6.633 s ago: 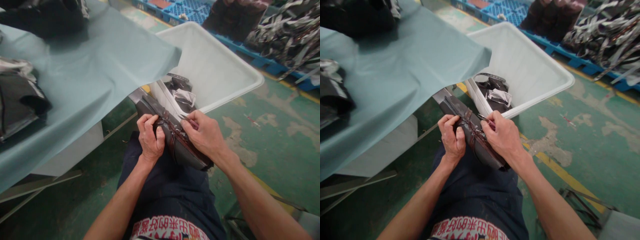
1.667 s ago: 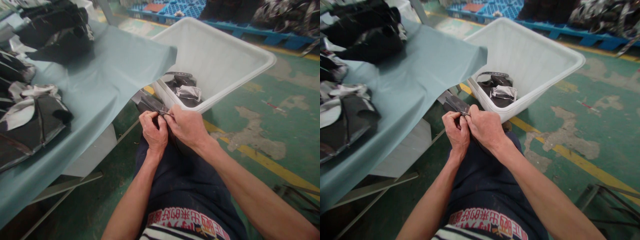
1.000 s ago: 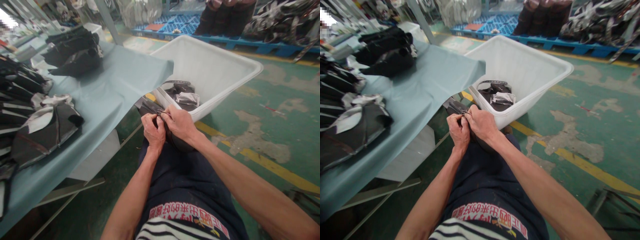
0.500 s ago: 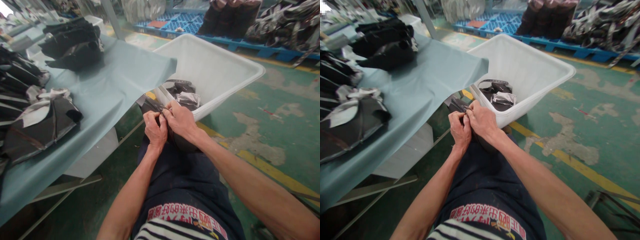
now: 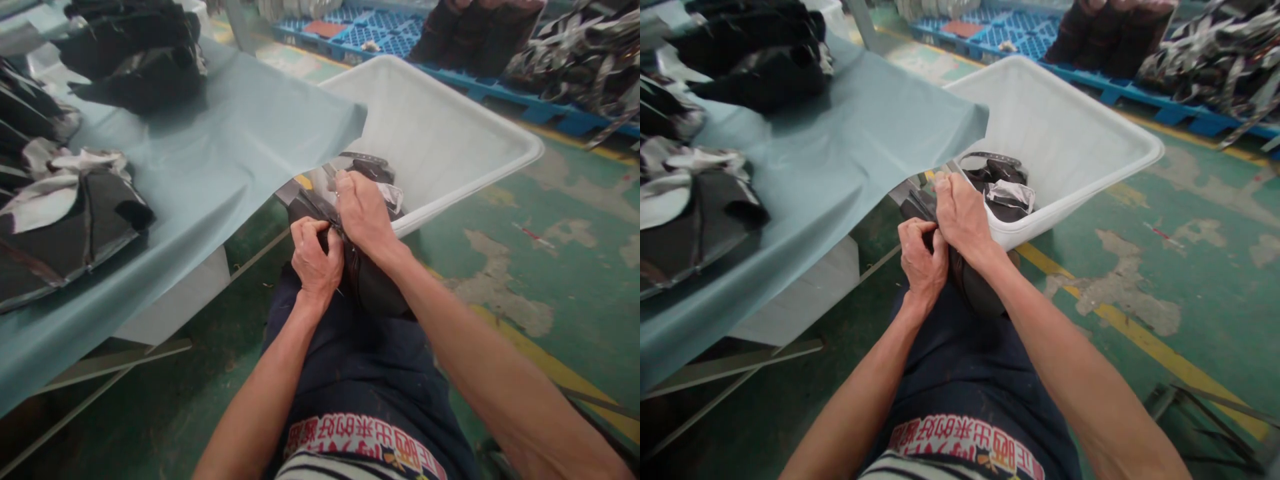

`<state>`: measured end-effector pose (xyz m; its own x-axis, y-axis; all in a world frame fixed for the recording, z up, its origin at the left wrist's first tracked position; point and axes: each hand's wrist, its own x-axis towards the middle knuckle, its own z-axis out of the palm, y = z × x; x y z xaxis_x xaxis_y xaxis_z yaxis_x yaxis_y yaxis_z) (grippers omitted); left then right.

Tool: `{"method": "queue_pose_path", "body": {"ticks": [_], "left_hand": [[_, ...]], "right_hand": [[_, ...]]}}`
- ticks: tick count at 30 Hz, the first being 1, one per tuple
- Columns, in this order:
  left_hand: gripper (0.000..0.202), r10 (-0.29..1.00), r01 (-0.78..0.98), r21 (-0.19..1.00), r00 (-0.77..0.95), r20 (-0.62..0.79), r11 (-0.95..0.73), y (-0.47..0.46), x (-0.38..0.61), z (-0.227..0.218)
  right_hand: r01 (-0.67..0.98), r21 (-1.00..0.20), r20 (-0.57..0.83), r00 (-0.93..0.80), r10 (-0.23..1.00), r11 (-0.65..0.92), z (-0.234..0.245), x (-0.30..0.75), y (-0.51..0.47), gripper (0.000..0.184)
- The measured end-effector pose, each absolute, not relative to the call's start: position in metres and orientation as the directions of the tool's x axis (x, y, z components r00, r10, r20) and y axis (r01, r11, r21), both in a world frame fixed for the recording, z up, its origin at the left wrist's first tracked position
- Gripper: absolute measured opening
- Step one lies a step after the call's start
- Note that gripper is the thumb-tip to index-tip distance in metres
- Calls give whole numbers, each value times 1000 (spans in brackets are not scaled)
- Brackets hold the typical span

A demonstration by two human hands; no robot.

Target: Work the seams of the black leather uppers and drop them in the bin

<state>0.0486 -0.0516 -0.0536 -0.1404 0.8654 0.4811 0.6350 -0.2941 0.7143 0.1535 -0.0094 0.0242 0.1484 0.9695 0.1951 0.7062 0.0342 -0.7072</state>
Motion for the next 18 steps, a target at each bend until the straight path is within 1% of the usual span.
{"method": "queue_pose_path", "body": {"ticks": [3,7,9,12,15,18], "left_hand": [[5,859,616,725,-148,491,-308,-51,48,-53],[5,865,614,724,-128,485,-315,-50,46,-52],[5,865,623,716,-123,487,-315,-50,44,-52],[5,858,631,704,-115,501,-326,-49,42,-52],[5,854,622,705,-109,509,-341,-47,39,-50],[14,862,607,719,-107,496,-338,-45,38,-46]], "right_hand": [[711,-703,171,143,975,19,26,172,-24,43],[771,-636,149,135,980,-9,19,185,-45,19],[800,-600,134,87,987,11,13,187,-51,13],[826,-562,116,20,993,49,6,190,-54,12],[815,-574,103,-17,995,74,5,195,-51,15],[801,-589,117,-40,992,102,6,198,-49,21]]}}
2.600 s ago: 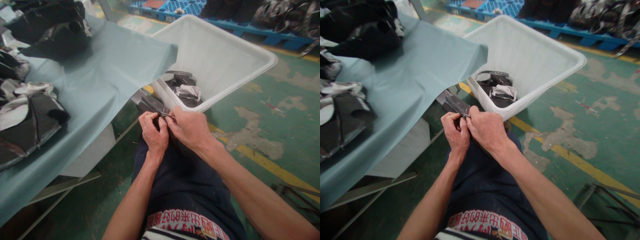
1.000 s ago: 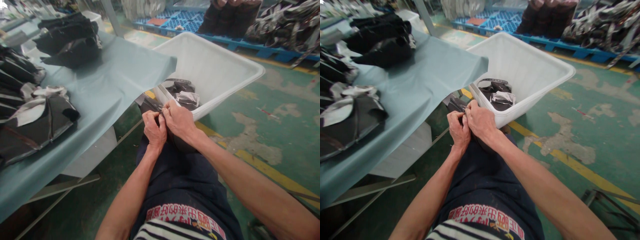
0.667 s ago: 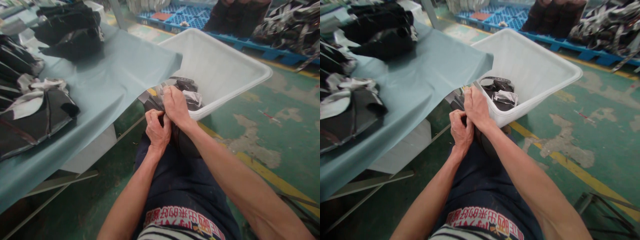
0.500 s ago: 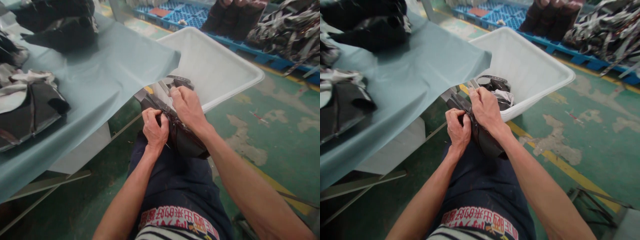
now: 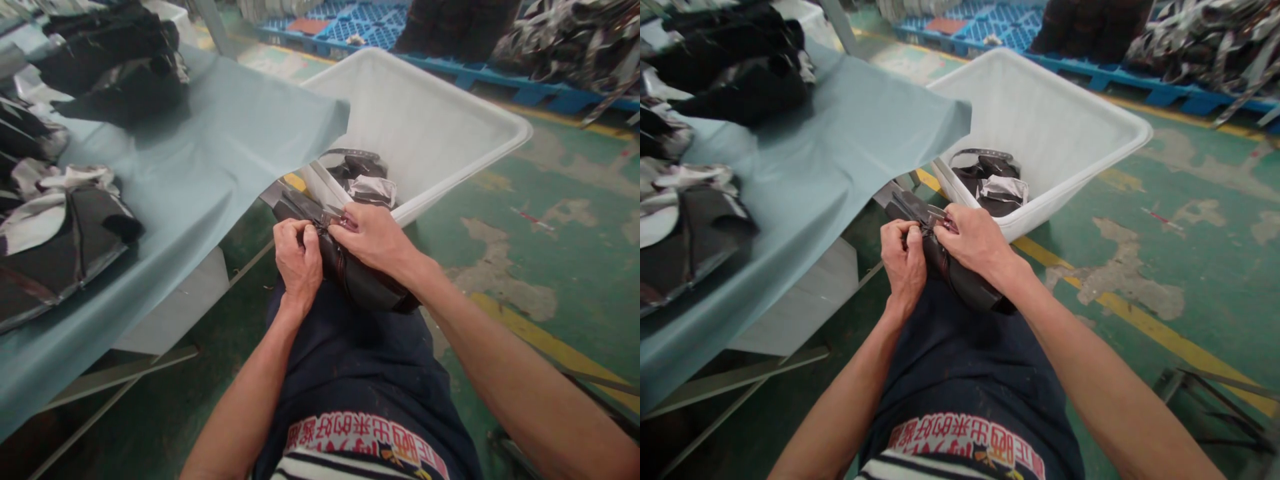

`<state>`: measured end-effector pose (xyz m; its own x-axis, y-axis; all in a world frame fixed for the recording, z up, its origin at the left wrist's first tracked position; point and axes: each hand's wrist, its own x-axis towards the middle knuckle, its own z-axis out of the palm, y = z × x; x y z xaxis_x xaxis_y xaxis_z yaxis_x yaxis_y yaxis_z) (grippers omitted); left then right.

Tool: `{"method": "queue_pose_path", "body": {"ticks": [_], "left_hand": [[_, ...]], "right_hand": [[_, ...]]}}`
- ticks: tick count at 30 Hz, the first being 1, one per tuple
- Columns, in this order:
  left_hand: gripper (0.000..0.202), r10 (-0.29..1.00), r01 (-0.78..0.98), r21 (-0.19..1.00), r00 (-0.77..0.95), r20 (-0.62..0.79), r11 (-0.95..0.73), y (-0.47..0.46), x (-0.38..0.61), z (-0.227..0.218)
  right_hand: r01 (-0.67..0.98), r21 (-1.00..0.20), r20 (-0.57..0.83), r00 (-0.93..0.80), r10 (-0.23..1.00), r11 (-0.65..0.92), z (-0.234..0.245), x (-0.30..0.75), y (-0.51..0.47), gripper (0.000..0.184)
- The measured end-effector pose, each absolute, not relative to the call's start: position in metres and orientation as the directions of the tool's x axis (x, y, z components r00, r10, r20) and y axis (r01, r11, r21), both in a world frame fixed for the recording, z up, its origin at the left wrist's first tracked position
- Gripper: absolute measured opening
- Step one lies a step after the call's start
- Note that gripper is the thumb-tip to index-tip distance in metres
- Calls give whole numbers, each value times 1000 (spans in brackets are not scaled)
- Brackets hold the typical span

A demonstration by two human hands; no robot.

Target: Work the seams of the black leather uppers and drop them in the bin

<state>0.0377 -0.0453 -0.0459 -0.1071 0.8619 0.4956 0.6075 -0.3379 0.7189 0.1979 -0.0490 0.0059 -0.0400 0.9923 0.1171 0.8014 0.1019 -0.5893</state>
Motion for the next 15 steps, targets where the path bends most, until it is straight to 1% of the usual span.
{"method": "queue_pose_path", "body": {"ticks": [4,9,15], "left_hand": [[14,868,612,733,-146,475,-298,-46,42,-40],[7,851,628,721,-172,497,-294,-49,47,-43],[3,842,623,720,-174,510,-308,-56,51,-45]], "right_hand": [[827,-556,87,-47,995,88,9,196,-49,22],[872,-486,33,-52,998,62,15,193,-50,24],[892,-450,-14,-48,999,37,22,193,-58,23]]}}
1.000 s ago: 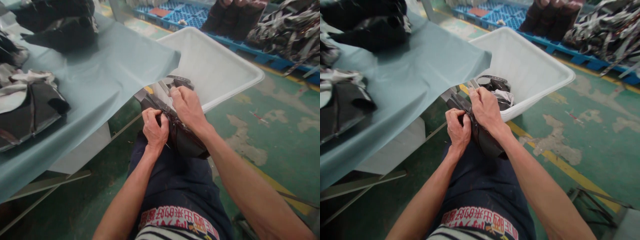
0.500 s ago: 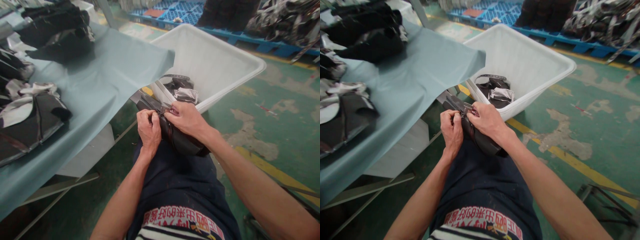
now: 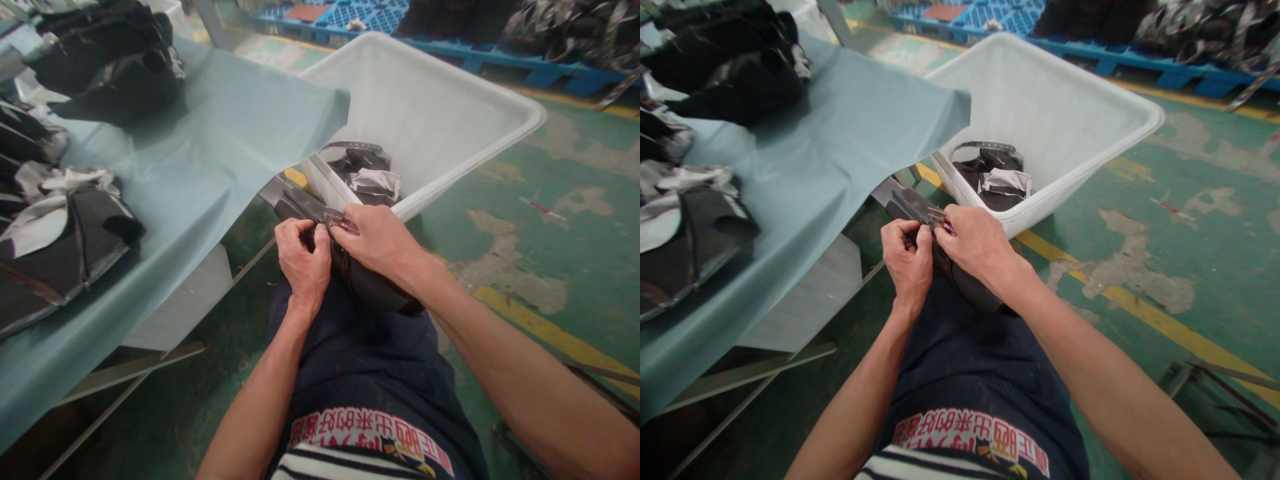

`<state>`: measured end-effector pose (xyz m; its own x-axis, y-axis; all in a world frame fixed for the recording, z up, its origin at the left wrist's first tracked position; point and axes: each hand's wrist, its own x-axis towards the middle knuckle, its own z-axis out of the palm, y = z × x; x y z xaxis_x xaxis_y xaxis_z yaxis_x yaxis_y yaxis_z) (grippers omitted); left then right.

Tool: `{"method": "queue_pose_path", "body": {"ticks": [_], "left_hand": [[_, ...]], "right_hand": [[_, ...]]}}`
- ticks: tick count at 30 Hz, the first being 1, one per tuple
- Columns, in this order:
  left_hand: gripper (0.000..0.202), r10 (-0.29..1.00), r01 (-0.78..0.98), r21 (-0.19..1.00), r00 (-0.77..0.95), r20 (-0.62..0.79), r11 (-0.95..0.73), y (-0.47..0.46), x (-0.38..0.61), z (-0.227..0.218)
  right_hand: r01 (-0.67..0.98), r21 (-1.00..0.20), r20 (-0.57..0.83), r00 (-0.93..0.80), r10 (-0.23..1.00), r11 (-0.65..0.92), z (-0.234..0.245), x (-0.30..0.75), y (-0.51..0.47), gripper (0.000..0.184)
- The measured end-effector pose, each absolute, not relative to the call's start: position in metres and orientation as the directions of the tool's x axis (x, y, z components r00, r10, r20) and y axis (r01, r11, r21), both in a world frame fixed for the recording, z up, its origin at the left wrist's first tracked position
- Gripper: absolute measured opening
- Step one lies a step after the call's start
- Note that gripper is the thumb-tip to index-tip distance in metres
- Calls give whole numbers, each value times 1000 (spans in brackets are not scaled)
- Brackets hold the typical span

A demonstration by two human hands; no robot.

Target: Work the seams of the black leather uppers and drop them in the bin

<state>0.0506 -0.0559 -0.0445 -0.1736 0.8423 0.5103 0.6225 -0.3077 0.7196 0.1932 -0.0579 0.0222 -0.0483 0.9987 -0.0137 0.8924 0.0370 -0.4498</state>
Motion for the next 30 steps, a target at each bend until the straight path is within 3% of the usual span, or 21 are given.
{"method": "queue_pose_path", "body": {"ticks": [8,15,21,30], "left_hand": [[5,872,602,738,-136,469,-303,-84,61,-43],[6,880,560,782,-182,438,-273,-83,64,-42],[23,896,495,858,-309,318,-134,-82,70,-37],[30,932,372,928,-324,162,-31,-85,64,-32]], "right_hand": [[858,-512,-70,-90,993,42,27,209,-80,19],[867,-497,-75,-84,994,35,25,209,-80,20],[894,-448,-101,-58,993,6,27,207,-84,24],[897,-441,-98,-66,993,17,29,207,-83,27]]}}
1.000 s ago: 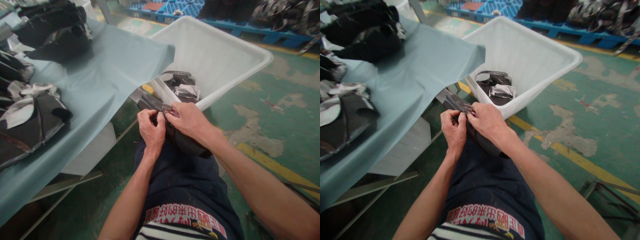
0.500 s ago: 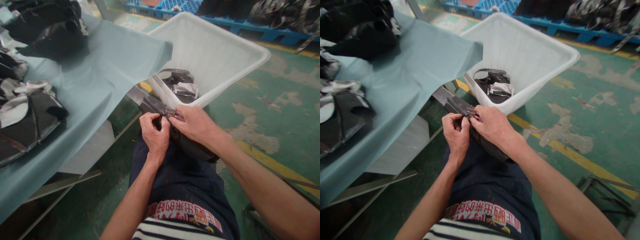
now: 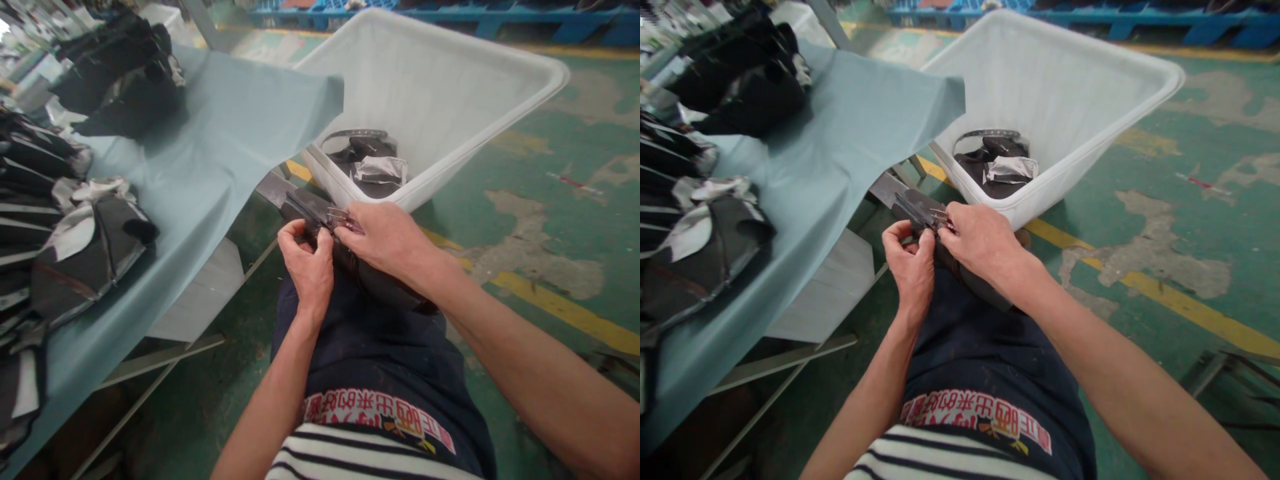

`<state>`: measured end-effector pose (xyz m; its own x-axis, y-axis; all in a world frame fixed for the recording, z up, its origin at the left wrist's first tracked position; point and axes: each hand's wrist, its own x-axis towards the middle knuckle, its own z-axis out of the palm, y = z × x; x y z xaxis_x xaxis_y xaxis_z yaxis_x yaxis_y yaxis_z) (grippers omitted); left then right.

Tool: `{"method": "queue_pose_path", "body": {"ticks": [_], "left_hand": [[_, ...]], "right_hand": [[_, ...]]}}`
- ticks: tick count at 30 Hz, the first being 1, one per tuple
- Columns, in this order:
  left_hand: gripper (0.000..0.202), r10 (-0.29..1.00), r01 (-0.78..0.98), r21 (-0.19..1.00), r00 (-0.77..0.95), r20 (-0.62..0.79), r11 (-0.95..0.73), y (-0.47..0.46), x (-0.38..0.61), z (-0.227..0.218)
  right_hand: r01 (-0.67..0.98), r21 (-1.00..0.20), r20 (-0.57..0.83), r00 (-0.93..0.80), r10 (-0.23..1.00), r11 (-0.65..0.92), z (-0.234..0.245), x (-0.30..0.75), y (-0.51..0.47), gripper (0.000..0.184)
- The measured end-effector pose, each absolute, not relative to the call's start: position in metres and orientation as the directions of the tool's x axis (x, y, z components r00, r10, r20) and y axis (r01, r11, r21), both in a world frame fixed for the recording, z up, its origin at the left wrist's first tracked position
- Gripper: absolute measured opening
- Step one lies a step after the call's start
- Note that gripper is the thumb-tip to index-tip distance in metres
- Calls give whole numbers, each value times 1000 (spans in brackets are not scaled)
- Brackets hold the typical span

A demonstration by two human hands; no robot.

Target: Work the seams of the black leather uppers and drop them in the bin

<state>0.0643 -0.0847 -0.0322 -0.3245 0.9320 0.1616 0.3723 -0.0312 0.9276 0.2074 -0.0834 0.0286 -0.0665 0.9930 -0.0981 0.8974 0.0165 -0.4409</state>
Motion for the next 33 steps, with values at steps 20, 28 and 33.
{"method": "queue_pose_path", "body": {"ticks": [20,28,33], "left_hand": [[70,956,65,987,-266,-125,147,-79,54,-45],[70,952,178,981,-304,-23,81,-75,55,-59],[69,958,188,980,-288,-13,70,-75,54,-61]], "right_hand": [[895,-443,-119,-126,985,61,35,211,-65,28],[937,-342,-204,-6,979,-65,47,194,-62,21],[859,-498,-320,-56,946,-118,41,205,-46,24]]}}
